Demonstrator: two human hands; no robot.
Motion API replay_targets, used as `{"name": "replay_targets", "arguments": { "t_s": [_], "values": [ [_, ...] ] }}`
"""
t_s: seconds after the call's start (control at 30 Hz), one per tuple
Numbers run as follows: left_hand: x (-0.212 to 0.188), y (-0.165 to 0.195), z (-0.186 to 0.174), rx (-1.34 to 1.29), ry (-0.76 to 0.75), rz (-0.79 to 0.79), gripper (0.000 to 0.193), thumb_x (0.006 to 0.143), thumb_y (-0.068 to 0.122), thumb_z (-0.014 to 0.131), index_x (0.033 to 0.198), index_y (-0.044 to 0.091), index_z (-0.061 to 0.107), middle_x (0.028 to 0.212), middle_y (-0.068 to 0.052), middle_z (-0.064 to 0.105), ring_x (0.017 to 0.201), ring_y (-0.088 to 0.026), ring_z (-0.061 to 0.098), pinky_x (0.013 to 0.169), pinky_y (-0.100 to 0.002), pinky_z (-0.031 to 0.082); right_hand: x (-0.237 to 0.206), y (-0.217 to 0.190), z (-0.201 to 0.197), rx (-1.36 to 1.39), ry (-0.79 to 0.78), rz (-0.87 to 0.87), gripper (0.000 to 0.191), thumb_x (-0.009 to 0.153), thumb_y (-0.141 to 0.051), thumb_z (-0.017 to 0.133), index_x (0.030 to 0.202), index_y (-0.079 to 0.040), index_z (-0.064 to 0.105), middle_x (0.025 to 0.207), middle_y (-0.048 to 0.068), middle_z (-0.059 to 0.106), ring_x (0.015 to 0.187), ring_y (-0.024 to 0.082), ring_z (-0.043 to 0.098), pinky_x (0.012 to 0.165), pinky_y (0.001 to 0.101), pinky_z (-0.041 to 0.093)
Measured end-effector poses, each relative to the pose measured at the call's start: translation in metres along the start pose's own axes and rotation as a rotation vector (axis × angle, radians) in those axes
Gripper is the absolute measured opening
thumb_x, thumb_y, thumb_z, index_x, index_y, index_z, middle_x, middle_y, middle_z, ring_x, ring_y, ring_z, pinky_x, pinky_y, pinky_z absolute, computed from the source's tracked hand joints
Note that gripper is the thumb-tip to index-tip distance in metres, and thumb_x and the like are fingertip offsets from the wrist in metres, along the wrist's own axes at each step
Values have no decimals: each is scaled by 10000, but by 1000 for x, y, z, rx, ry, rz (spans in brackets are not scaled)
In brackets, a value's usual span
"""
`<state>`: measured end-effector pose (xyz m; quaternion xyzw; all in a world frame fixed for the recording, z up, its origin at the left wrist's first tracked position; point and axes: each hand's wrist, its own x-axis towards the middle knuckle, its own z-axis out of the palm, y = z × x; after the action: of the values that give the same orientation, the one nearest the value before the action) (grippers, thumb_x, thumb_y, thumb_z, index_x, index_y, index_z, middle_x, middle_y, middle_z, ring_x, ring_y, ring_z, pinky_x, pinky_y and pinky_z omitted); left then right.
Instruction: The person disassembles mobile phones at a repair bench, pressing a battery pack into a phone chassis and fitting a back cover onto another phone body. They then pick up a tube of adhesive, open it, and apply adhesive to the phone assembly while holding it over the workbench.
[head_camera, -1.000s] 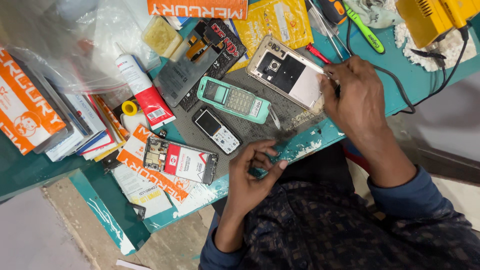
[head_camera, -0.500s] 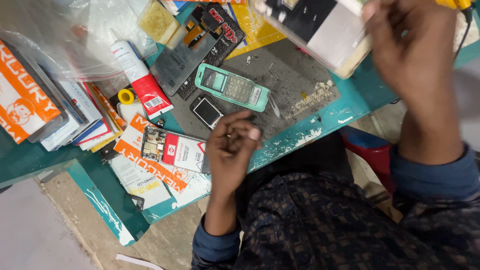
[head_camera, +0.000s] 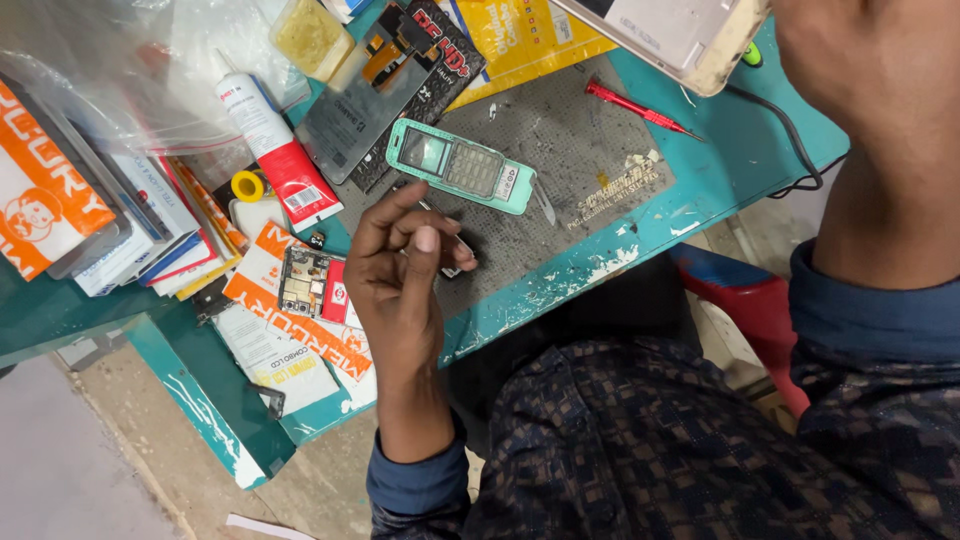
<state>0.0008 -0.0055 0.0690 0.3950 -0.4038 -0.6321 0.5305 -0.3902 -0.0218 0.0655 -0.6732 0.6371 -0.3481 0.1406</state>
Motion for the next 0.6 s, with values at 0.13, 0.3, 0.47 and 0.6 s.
{"name": "replay_targets", "arguments": {
  "t_s": [0.13, 0.3, 0.47, 0.6],
  "values": [
    [-2, -2, 0, -18, 1, -29, 347, 1059, 85, 632, 1368, -52, 553, 1034, -138, 678, 845, -190, 663, 765, -341, 596, 0, -2, 2, -2, -3, -5, 109, 1144, -35, 573, 1080, 52, 565, 954, 87, 646, 822, 140, 639, 718, 262, 476],
    [-3, -6, 4, 10, 2, -69, 353, 1061, 80, 624, 1378, -57, 548, 1054, -142, 682, 856, -188, 670, 785, -340, 604, 2, -16, 11, 30, 13, -15, 119, 1145, -35, 564, 1065, 52, 566, 951, 82, 653, 822, 127, 635, 718, 263, 472],
    [-7, -21, 11, 15, -49, -104, 413, 1057, 85, 622, 1434, -48, 516, 1119, -173, 697, 919, -205, 699, 812, -338, 612, 6, -50, 30, 365, 12, -54, 66, 1138, -4, 556, 1138, 46, 598, 1042, 53, 685, 911, 79, 651, 793, 229, 523],
    [-14, -39, 17, -17, -78, -204, 529, 1036, 105, 592, 1511, -16, 393, 1221, -176, 689, 1016, -245, 732, 834, -363, 640, -15, -89, 57, 330, -74, 35, 85, 1087, -41, 635, 1121, 22, 681, 1077, 74, 724, 863, 82, 634, 732, 238, 508]
  ]
}}
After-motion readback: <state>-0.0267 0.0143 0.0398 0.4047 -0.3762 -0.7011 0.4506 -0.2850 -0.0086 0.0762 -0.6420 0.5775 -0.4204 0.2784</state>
